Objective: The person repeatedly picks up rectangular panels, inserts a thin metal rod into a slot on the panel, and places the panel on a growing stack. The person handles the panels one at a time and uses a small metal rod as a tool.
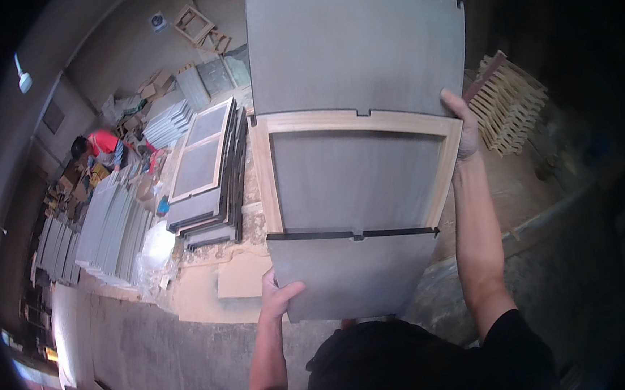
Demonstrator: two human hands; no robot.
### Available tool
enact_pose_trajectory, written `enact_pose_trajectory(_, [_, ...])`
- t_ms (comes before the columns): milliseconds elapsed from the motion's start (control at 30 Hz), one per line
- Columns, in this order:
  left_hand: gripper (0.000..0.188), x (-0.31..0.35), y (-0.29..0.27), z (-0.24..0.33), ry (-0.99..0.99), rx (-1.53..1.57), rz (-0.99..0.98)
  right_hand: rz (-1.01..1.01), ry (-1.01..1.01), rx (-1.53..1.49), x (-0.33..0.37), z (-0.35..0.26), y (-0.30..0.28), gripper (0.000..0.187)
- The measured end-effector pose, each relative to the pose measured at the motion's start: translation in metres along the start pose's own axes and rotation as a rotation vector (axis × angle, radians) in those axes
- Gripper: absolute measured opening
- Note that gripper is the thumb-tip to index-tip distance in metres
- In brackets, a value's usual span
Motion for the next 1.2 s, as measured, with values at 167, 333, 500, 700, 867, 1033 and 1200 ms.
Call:
enact_pose_trajectory(167, [0.056,-0.033,-0.004,-0.009,-0.025,-0.01,-0.055,0.012,-0.006,0.035,0.002,0.003,-0.046,0.038])
enact_pose_trajectory(333, [0.055,-0.05,-0.011,-0.027,-0.029,-0.116,-0.015,0.091,-0.158,0.135,0.031,0.0,-0.043,0.044])
enact_pose_trajectory(500, [0.081,-0.068,0.018,-0.023,0.131,-0.279,0.032,0.137,-0.307,0.265,0.075,-0.002,-0.024,0.042])
enact_pose_trajectory(700, [0.123,-0.075,0.077,-0.02,0.39,-0.555,0.103,0.095,-0.484,0.446,0.11,0.006,-0.011,0.031])
enact_pose_trajectory(867, [0.13,-0.105,0.08,0.0,0.439,-0.67,0.051,0.081,-0.609,0.548,0.128,-0.009,-0.016,0.026])
enact_pose_trajectory(1033, [0.111,-0.122,0.073,-0.006,0.23,-0.685,-0.109,0.15,-0.656,0.627,0.142,-0.039,-0.021,0.023])
enact_pose_trajectory(1200, [0.08,-0.108,0.089,0.001,0.141,-0.65,-0.185,0.328,-0.56,0.533,0.148,-0.048,-0.045,0.021])
Point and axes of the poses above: each hand's wrist, its own x-axis away from the middle knuckle, its own y-axis out of the palm, z = x × y, the point moved 1 cm from there along -x, towards the middle knuckle, and after that the axes turned 2 degrees about x, right-handed, at the moved point
